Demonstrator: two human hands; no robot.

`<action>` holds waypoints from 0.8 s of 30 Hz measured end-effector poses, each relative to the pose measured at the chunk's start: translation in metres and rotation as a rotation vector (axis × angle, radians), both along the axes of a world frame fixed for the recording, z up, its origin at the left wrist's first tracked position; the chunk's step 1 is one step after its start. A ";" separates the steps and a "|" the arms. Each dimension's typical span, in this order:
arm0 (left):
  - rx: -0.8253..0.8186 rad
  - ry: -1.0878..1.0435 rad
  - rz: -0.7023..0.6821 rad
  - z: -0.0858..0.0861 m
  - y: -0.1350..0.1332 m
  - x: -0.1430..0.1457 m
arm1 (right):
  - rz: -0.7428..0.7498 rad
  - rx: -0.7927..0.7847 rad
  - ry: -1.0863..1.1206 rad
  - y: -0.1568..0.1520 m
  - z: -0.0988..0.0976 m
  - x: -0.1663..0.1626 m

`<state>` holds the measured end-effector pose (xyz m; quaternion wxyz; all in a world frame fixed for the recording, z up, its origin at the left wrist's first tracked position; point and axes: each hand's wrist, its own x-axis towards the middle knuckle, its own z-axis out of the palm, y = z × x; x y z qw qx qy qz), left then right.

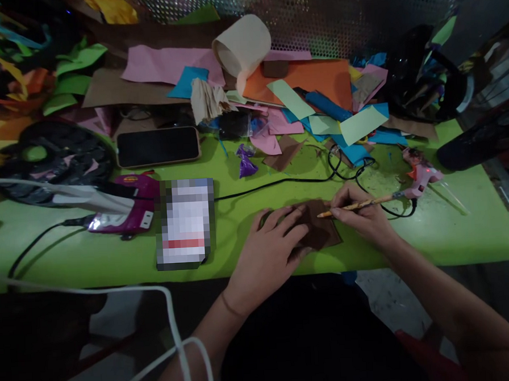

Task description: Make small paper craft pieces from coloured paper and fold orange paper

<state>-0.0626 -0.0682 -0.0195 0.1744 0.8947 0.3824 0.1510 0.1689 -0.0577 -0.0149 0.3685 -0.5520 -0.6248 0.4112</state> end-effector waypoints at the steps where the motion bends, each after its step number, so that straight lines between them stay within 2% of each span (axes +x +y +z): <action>1: -0.002 0.002 0.003 0.000 0.000 0.000 | 0.020 -0.011 0.009 -0.003 0.000 0.001; 10: -0.016 -0.002 0.005 0.001 0.000 0.000 | 0.097 -0.098 0.027 -0.028 0.006 0.007; 17: -0.015 0.004 -0.001 -0.001 -0.001 0.000 | 0.135 -0.136 0.073 -0.035 0.007 0.009; 24: 0.019 0.016 -0.001 -0.001 -0.001 0.000 | -0.011 -0.085 0.104 -0.013 0.007 0.001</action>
